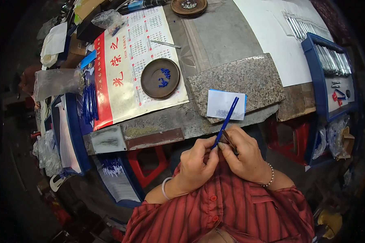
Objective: The person is attaching small blue beads to a blue pen barrel using a handheld stylus tool.
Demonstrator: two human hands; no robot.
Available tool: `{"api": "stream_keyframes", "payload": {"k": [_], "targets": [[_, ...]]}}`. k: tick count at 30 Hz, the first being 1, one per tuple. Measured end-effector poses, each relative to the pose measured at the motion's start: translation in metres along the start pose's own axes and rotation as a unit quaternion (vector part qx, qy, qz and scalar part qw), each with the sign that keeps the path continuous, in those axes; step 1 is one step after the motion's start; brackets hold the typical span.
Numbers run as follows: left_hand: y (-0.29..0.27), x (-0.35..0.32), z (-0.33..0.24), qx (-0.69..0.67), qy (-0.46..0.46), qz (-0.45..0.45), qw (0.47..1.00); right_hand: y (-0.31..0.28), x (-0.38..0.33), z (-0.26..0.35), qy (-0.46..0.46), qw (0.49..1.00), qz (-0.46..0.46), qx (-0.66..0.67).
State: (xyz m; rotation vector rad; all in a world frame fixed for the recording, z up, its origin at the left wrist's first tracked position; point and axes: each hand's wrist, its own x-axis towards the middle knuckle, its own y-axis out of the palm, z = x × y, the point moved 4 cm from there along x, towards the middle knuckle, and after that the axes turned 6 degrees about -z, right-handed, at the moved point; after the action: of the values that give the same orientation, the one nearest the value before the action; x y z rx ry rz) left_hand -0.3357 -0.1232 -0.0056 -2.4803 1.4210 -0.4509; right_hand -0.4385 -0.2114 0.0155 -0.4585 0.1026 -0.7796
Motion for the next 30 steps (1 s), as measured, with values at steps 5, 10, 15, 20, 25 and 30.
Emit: {"api": "stream_keyframes", "payload": {"k": [5, 10, 15, 20, 25, 30], "targets": [[0.002, -0.002, 0.001, 0.034, 0.038, 0.0, 0.999, 0.003, -0.002, -0.004, 0.055, 0.998, 0.03, -0.016], [0.004, -0.004, 0.008, -0.036, -0.069, 0.019, 0.997, 0.006, -0.002, -0.024, 0.199, 0.962, 0.047, 0.183], [0.009, -0.005, 0.011, -0.12, -0.095, 0.001, 0.988, -0.004, 0.005, -0.038, 0.268, 0.903, 0.028, 0.335], [0.01, 0.0, 0.008, -0.108, -0.128, 0.047, 0.985, -0.01, 0.013, -0.049, 0.279, 0.875, -0.056, 0.391], [0.014, 0.01, 0.011, -0.145, -0.193, 0.098, 0.965, -0.018, 0.018, -0.052, 0.244, 0.885, -0.084, 0.387], [0.021, 0.013, 0.029, -0.404, -0.414, 0.102, 0.809, -0.043, 0.016, -0.043, 0.028, 0.964, -0.135, 0.228]]}}
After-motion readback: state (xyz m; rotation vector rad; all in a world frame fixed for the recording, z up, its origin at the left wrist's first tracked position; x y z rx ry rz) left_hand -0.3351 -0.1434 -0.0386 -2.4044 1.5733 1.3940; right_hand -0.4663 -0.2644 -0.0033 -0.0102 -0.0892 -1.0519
